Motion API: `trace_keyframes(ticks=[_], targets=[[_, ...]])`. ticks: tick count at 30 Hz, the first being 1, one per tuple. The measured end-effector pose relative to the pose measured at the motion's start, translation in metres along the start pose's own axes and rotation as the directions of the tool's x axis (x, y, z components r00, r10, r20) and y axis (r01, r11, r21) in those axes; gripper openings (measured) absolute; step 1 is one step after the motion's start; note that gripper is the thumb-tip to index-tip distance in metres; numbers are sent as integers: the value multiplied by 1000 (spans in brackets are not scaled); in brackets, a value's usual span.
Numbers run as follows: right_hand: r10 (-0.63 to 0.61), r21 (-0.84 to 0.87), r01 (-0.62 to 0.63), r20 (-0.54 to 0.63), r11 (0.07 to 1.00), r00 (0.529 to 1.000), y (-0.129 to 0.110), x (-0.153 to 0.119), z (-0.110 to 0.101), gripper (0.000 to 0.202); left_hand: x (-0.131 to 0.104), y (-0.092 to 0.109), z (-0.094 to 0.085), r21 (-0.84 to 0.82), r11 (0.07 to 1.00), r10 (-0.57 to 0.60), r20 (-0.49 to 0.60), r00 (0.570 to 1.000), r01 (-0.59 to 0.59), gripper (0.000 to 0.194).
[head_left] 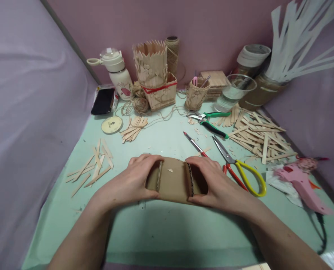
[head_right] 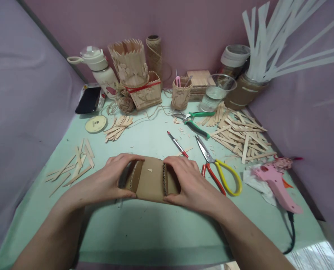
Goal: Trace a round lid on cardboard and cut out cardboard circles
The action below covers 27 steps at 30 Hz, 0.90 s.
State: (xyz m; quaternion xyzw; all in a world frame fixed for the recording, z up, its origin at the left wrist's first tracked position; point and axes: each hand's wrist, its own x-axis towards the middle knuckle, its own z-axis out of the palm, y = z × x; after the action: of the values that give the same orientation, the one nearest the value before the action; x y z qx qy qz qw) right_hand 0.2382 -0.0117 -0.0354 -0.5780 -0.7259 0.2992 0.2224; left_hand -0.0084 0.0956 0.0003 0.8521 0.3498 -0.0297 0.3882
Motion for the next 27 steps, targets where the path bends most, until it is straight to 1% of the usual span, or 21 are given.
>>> trace_keyframes(ticks=[6,13,15,18,22,25,27], targets=[[13,1,-13,-1,1000,1000,1,0,2,77,3,0,1,1,1000,23,5,1000,-23,71],[18,-8,-18,6,1000,1000,1,1,2,75,3,-2,0,8,1000,22,8,1000,-22,70],[10,2,-10,2,1000,1000,0,1,2,75,3,0,1,-15,999,29,4,1000,-29,70],[-15,42,16,-30,999,999,-3,0,2,73,3,7,3,-144,987,69,2,998,-68,73],[-57,42,61,-96,997,994,-4,-1,4,78,4,12,10,-376,922,113,23,993,-96,77],[-36,16,39,-118,999,992,-2,-2,5,82,6,7,13,-503,860,124,54,991,-81,83],[-18,-1,18,-125,1000,992,-1,-2,4,82,7,1,14,-598,798,156,96,983,-68,83]])
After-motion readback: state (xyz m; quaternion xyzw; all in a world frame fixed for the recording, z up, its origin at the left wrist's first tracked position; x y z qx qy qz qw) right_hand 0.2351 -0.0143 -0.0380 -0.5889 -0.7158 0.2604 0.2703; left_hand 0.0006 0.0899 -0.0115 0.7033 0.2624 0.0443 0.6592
